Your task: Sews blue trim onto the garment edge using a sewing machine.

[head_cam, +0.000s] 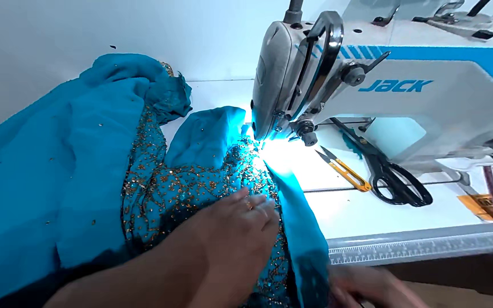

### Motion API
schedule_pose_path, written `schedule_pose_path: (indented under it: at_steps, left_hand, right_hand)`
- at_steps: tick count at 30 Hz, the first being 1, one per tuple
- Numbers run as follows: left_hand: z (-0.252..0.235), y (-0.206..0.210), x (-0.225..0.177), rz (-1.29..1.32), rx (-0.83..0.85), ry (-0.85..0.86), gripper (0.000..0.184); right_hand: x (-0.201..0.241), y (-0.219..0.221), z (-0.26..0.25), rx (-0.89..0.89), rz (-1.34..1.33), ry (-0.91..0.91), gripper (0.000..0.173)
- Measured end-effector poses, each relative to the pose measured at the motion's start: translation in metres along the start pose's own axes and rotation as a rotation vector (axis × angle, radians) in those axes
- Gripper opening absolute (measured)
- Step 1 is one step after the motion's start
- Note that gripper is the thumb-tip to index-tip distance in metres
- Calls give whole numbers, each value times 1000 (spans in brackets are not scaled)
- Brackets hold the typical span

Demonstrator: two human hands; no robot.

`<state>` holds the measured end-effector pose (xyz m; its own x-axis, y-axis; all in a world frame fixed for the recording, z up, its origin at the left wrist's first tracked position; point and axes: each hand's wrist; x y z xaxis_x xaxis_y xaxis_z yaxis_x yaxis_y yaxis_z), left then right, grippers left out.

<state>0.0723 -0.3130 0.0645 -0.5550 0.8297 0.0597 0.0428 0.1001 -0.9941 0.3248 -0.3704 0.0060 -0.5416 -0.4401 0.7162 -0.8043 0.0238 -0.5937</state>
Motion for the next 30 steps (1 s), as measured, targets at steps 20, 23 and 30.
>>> schedule_pose_path:
  at_steps: [20, 23, 30]
  left_hand:
    - [-27, 60, 36, 171, -46, -213, 49]
    - [-24, 68, 34, 120, -139, -177, 49]
    - [-22, 74, 34, 130, -171, -100, 44]
  right_hand:
    - [-12, 55, -81, -110, 328, 350, 20]
    - [-4, 46, -84, -137, 295, 310, 18]
    - [26, 52, -88, -92, 528, 277, 24]
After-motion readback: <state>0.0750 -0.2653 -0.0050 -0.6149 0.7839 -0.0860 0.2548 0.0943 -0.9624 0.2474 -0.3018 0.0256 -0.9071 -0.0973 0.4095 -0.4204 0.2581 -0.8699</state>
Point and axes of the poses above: each hand's wrist, its own z-axis away from the middle knuckle, its own y-axis out of the palm, x = y × z, and after that the axes turned 8 degrees about y, right-handed
